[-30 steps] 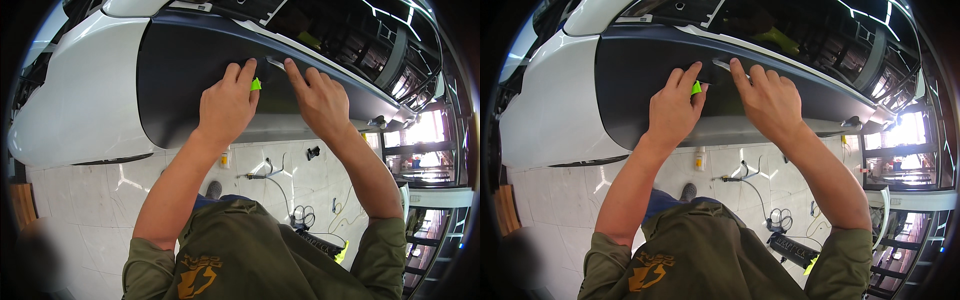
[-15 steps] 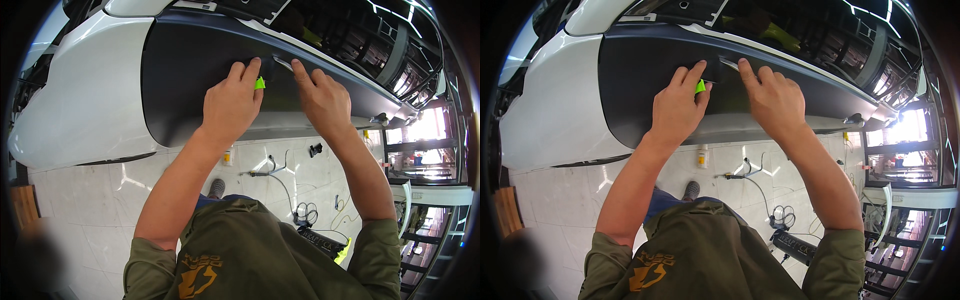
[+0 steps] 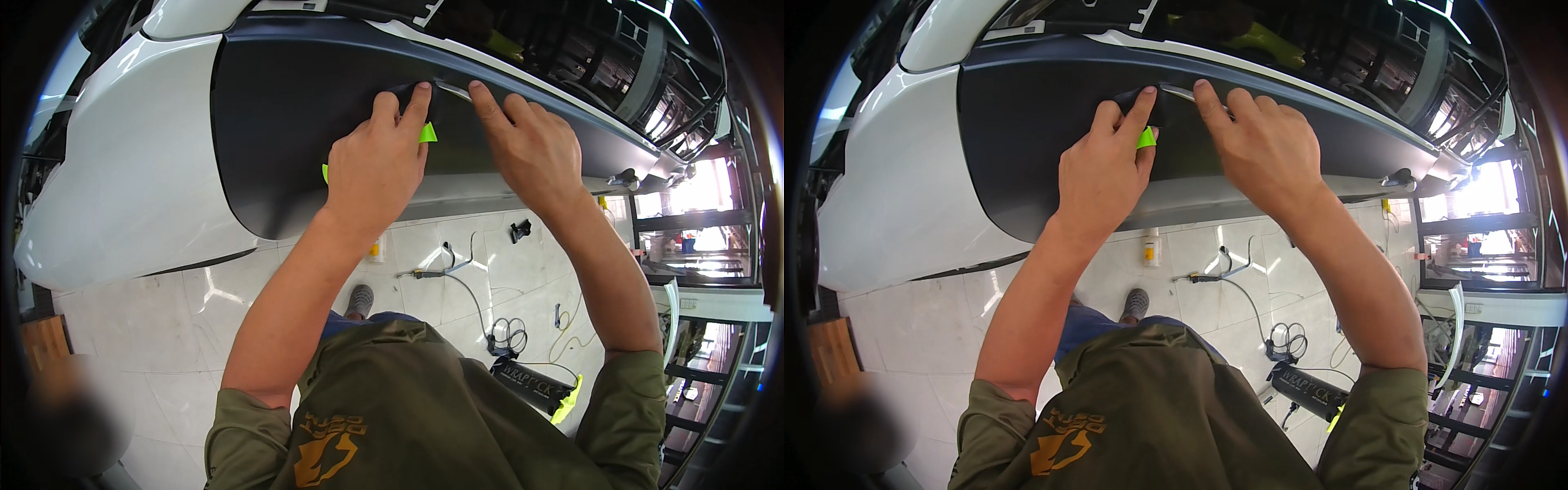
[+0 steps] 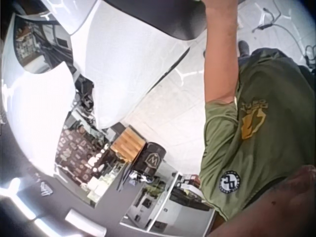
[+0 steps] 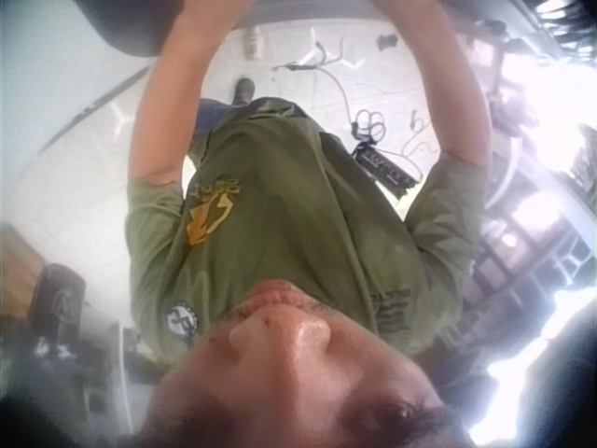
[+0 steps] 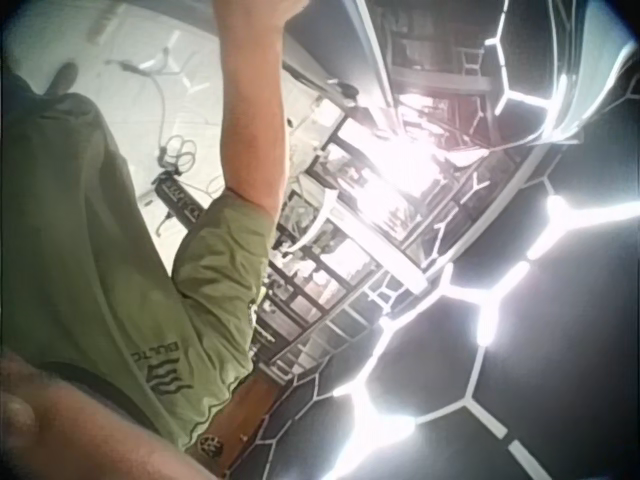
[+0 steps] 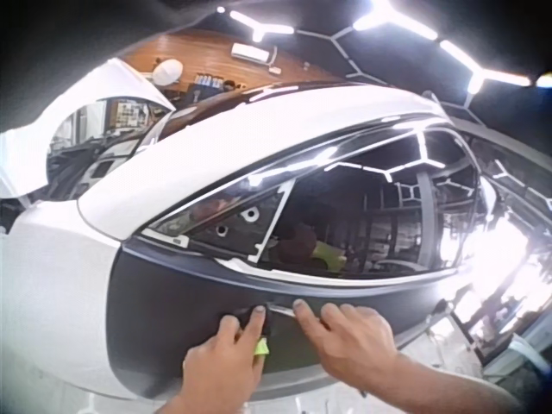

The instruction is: The person applies a matte black vinyl wrap to a white car door. They use a squeegee to smooth the wrap, a knife to trim edges, and a heat gun to shape the material around curves. The person also wipes the surface with a cloth and uses a drill to remove screws from the door.

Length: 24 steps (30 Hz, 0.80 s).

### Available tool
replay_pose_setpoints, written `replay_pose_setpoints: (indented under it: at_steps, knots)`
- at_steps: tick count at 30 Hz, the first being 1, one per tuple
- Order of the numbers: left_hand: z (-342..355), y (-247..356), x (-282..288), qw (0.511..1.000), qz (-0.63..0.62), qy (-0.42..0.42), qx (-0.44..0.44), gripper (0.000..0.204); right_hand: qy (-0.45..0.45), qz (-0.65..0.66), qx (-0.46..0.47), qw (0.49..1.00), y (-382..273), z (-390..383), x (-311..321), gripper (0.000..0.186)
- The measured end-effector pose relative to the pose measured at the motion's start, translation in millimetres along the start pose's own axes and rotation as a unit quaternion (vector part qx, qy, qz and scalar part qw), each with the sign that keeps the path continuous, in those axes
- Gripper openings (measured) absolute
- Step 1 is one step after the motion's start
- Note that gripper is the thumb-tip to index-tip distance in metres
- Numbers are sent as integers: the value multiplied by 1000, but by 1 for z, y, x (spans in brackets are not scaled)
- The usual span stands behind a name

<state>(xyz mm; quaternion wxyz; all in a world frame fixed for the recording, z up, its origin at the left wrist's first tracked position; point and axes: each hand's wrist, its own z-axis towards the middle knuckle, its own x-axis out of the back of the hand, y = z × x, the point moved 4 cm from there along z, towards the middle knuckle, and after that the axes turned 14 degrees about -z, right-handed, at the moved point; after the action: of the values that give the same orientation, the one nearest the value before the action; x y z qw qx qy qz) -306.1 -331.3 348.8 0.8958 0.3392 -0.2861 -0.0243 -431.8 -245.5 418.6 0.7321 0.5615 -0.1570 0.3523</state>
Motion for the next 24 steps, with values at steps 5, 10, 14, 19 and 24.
replay_pose_setpoints:
  at_steps: [5, 10, 14, 19, 24]
  knots:
    - [1, 0, 0, 1000, 9, -6, 11, 40, -12, 11, -22, 1000, 3, -7, -6, 52]
    - [0, -1, -1, 1000, 11, -2, 10, 40, -30, 28, -56, 998, -1, -12, -11, 51]
    - [1, -1, -1, 1000, 11, 0, 8, 40, -19, 52, -85, 995, -4, -18, -16, 46]
    - [1, -1, 0, 1000, 8, -2, 8, 40, -14, 75, -123, 989, -9, -19, -17, 42]
    - [1, -1, 0, 1000, 6, -14, 16, 41, 3, 86, -140, 986, -10, -24, -21, 36]
